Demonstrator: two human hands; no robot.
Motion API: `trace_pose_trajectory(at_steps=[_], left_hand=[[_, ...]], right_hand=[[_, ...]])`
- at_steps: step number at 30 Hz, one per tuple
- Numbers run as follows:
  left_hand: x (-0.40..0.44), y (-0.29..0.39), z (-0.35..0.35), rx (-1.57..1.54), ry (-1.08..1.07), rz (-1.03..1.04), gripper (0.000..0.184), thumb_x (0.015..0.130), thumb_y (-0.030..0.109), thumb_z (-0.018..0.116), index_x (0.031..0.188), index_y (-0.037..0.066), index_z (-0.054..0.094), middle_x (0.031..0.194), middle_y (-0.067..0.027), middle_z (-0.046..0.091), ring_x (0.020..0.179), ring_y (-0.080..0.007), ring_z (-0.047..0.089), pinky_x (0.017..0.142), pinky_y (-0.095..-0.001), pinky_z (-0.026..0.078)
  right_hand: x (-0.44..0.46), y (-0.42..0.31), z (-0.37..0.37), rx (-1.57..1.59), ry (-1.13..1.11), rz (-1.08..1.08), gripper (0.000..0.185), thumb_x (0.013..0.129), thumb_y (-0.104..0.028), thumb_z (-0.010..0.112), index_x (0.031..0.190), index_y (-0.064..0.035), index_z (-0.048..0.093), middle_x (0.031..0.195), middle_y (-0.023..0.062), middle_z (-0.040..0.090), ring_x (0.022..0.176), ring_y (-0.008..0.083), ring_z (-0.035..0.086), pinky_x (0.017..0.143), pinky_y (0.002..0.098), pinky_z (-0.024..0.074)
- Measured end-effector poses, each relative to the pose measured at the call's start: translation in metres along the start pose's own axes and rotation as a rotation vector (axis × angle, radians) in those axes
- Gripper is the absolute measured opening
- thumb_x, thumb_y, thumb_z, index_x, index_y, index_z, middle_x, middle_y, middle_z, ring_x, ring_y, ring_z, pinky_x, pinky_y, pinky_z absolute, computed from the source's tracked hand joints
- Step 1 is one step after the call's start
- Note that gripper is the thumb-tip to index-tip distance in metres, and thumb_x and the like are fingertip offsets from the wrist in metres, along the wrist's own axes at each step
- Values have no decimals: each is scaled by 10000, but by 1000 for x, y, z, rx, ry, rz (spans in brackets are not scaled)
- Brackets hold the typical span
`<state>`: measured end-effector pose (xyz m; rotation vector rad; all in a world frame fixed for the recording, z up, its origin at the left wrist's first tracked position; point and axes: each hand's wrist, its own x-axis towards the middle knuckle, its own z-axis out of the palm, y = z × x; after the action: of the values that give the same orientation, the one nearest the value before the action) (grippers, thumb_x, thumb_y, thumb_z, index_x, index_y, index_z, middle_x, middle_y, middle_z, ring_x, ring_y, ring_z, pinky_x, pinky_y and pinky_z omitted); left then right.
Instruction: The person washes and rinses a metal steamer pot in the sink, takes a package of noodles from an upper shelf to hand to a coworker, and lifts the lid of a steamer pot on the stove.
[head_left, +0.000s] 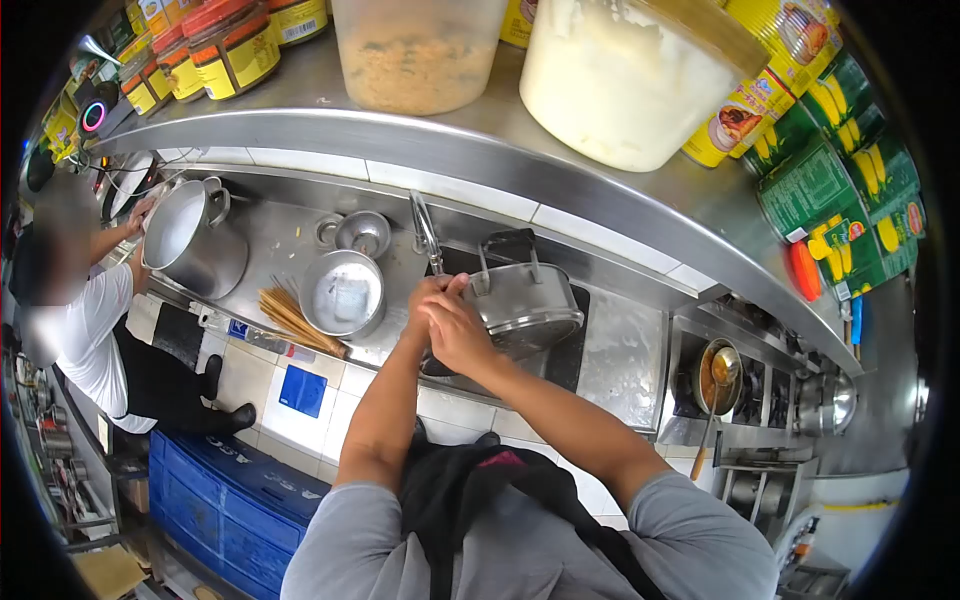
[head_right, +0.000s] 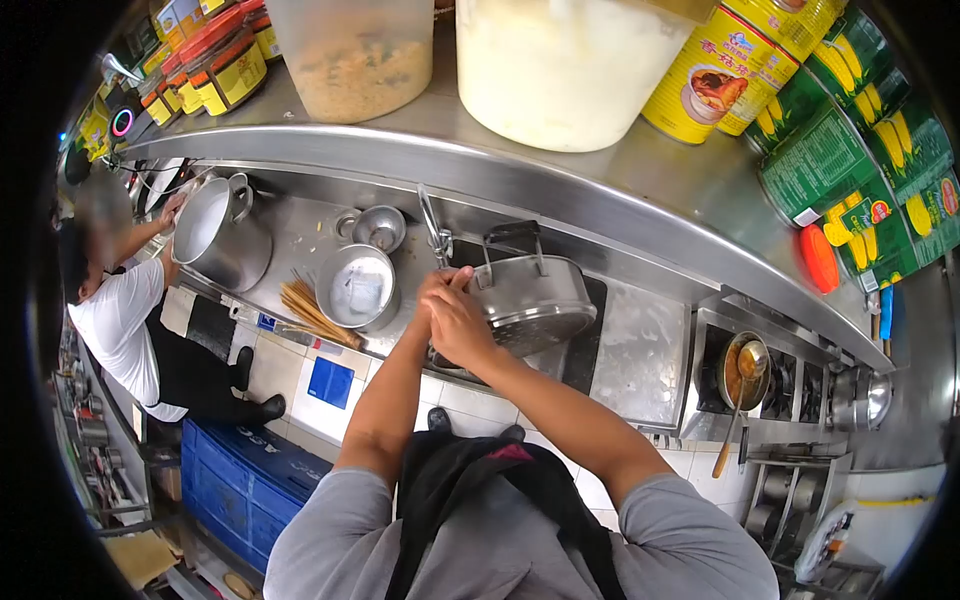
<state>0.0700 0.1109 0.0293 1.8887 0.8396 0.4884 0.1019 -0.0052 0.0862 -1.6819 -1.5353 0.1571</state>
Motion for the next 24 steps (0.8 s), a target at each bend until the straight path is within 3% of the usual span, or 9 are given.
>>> trace_pose_trajectory(at_steps=[1,2,4,7,11,14,18,20,24], left_hand=[[6,-14,-3,-62,-16,-39,539,925,513,658,675,35,646,622,-74,627,576,-224,557,573,-390,441],[21,-63,19,-30,66,142,375,970,400,632,882,39,685,910,-106,705,764,-198,627,654,-396,472],[27,-115,29,-40,138,211,379,963,401,626,897,32,684,915,-127,706,810,-232,639,687,-406,482],[24,-168,39,-31,248,231,387,953,401,617,919,22,683,923,-159,707,878,-284,656,735,-420,497],[35,-222,59,50,376,270,402,939,403,604,948,8,682,932,-202,709,970,-353,679,800,-439,516],[-1,-118,11,-287,361,21,363,928,331,599,1003,-15,679,963,-223,712,1050,-396,659,873,-439,515],[22,-157,27,-263,272,184,375,949,337,572,1010,-17,681,955,-234,707,1052,-398,658,877,-438,506],[31,-171,32,-233,204,295,385,963,341,553,1016,-18,681,950,-242,703,1053,-399,658,880,-437,500],[31,-149,21,-402,191,215,429,1000,358,496,964,-32,670,911,-252,686,944,-406,661,844,-427,482]], right_hand=[[10,1,9,1,3,-2,204,849,-73,600,1032,-4,657,1161,170,612,1151,367,569,994,451,453],[19,0,18,-128,21,-52,207,856,-103,600,1032,-13,659,1190,167,601,1187,363,543,1017,469,421],[27,11,35,-261,-70,-66,276,901,-188,575,1101,-12,651,1287,171,559,1285,353,468,1072,515,334],[35,34,69,-348,-235,69,348,961,-238,520,1180,13,621,1315,180,543,1276,354,479,1080,519,336],[61,46,84,-594,-642,166,528,1035,-368,412,1379,22,505,1484,225,439,1459,388,304,1151,522,285],[78,49,81,-623,-743,187,576,1046,-404,367,1413,25,479,1546,229,371,1502,380,227,1199,511,226],[82,58,73,-613,-826,164,564,1044,-379,390,1426,29,464,1554,232,360,1493,370,251,1209,497,219],[70,65,56,-623,-736,-181,508,1022,-309,442,1431,-10,477,1494,224,454,1451,343,355,1166,479,299],[66,75,-6,-342,-808,-113,517,959,-211,548,1450,-63,476,1373,206,573,1350,323,489,1111,466,364]])
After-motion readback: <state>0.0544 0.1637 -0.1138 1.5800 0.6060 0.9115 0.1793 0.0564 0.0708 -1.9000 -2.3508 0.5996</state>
